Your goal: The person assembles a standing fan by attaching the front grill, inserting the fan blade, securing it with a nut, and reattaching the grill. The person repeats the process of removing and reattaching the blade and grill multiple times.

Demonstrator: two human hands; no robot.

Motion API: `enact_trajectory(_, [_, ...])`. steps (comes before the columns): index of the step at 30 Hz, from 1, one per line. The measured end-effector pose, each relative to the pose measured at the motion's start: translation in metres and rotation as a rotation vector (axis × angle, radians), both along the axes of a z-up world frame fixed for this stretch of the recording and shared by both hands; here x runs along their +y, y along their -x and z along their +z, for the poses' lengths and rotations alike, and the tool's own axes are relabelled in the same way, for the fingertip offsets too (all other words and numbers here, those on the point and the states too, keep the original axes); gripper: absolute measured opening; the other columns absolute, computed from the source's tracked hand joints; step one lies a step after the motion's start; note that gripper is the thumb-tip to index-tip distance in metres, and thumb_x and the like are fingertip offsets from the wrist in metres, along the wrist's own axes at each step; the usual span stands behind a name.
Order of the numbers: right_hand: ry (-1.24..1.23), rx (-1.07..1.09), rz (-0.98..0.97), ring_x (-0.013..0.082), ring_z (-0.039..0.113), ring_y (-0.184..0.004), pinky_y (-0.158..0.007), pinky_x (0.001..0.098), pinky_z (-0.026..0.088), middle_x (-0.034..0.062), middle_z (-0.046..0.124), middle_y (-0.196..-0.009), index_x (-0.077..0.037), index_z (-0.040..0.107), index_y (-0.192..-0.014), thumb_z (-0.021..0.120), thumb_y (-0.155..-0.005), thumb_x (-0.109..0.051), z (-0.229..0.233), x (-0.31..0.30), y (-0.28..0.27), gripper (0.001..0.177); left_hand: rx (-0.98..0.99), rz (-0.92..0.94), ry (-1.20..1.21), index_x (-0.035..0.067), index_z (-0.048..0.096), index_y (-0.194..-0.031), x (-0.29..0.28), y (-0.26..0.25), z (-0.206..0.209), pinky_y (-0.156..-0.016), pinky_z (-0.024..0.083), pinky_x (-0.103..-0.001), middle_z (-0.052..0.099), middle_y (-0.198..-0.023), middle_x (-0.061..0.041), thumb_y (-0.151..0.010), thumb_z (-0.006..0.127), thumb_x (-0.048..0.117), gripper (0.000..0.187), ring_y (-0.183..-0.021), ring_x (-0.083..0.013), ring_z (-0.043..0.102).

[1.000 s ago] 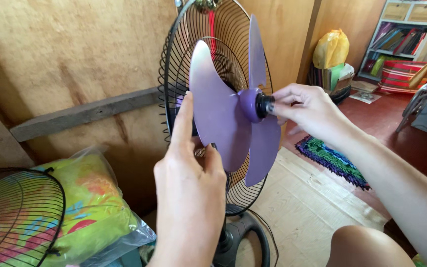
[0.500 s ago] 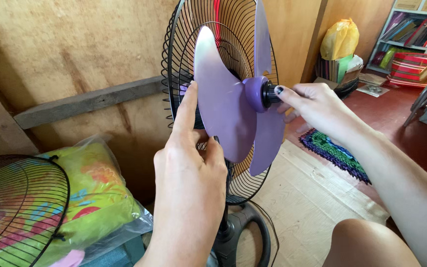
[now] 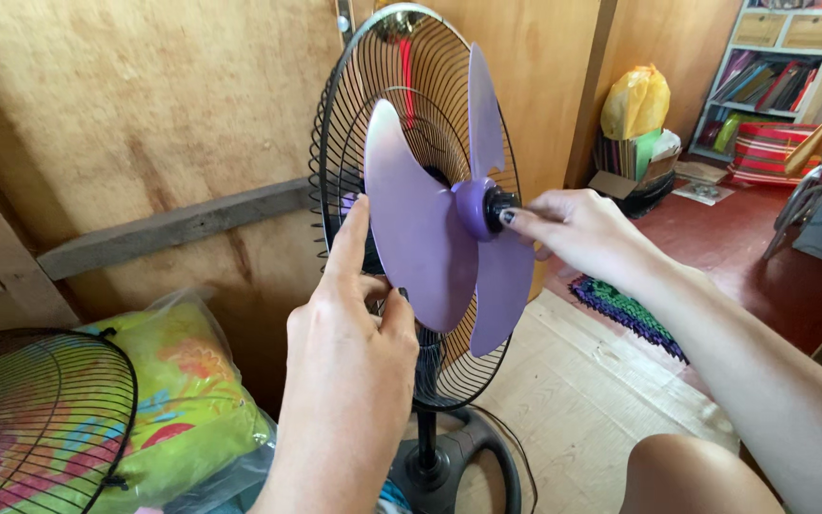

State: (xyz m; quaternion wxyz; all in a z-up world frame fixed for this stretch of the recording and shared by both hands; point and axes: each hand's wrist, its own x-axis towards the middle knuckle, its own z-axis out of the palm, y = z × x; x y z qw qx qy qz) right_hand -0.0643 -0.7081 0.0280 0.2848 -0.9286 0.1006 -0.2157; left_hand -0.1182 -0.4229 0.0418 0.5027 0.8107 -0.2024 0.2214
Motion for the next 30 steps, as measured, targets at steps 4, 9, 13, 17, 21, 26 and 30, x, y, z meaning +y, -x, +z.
enact_trajectory(4, [-0.113, 0.011, 0.011, 0.0178, 0.075, -0.082, -0.061, 0.0372, 0.064, 0.0044, 0.076, -0.104, -0.019, 0.062, -0.133, 0.077, -0.082, -0.026, 0.007, 0.009, 0.006, 0.054, -0.026, -0.029, -0.125, 0.016, 0.059, -0.143, 0.018, -0.008, -0.002, -0.068, 0.061, -0.041, 0.078, -0.093, -0.016, -0.091, 0.067, 0.015, 0.053, -0.08, -0.0293, 0.079])
enact_trajectory(9, [-0.167, 0.029, 0.083, 0.0172, 0.077, -0.08, -0.059, 0.0364, 0.063, 0.0095, 0.079, -0.099, -0.017, 0.065, -0.132, 0.073, -0.086, -0.029, 0.008, 0.011, 0.003, 0.048, -0.287, 0.237, -0.4, 0.017, 0.066, -0.139, 0.067, -0.023, 0.012, -0.074, 0.062, -0.041, 0.079, -0.103, -0.016, -0.095, 0.073, 0.023, 0.045, -0.086, -0.0292, 0.078])
enact_trajectory(13, [-0.154, 0.033, 0.098, 0.0167, 0.078, -0.083, -0.062, 0.0356, 0.064, 0.008, 0.08, -0.104, -0.014, 0.067, -0.131, 0.069, -0.09, -0.029, 0.008, 0.01, 0.0, 0.043, -0.213, 0.286, -0.432, 0.017, 0.066, -0.14, 0.091, -0.031, 0.025, -0.076, 0.062, -0.041, 0.079, -0.104, -0.016, -0.095, 0.072, 0.024, 0.046, -0.088, -0.0288, 0.078])
enact_trajectory(17, [-0.146, 0.031, 0.033, 0.02, 0.078, -0.084, -0.062, 0.0382, 0.065, 0.0093, 0.077, -0.105, -0.016, 0.058, -0.138, 0.07, -0.09, -0.03, 0.012, 0.014, 0.004, 0.052, -0.171, 0.319, -0.446, 0.017, 0.065, -0.14, 0.101, -0.031, 0.03, -0.077, 0.061, -0.041, 0.079, -0.106, -0.016, -0.095, 0.072, 0.025, 0.047, -0.089, -0.0285, 0.078])
enact_trajectory(21, [-0.142, 0.017, 0.06, 0.0202, 0.078, -0.084, -0.063, 0.0387, 0.066, 0.0089, 0.077, -0.103, -0.016, 0.061, -0.136, 0.069, -0.089, -0.029, 0.018, 0.019, 0.002, 0.05, -0.132, 0.336, -0.438, 0.017, 0.064, -0.141, 0.121, -0.033, 0.037, -0.078, 0.061, -0.041, 0.079, -0.107, -0.015, -0.095, 0.072, 0.026, 0.048, -0.09, -0.0281, 0.078])
enact_trajectory(26, [-0.165, 0.037, 0.086, 0.0182, 0.078, -0.085, -0.064, 0.0375, 0.065, 0.008, 0.08, -0.1, -0.01, 0.07, -0.122, 0.064, -0.095, -0.033, 0.012, 0.011, -0.006, 0.036, -0.103, 0.333, -0.417, 0.017, 0.063, -0.141, 0.13, -0.036, 0.041, -0.079, 0.061, -0.041, 0.078, -0.108, -0.015, -0.095, 0.071, 0.027, 0.049, -0.092, -0.0276, 0.077])
enact_trajectory(30, [-0.181, 0.052, 0.079, 0.0179, 0.077, -0.083, -0.063, 0.0377, 0.065, 0.0083, 0.079, -0.098, -0.011, 0.07, -0.121, 0.062, -0.095, -0.034, 0.011, 0.007, -0.011, 0.036, -0.099, 0.318, -0.394, 0.016, 0.063, -0.142, 0.132, -0.041, 0.047, -0.08, 0.061, -0.041, 0.078, -0.11, -0.014, -0.095, 0.071, 0.028, 0.049, -0.094, -0.0273, 0.077])
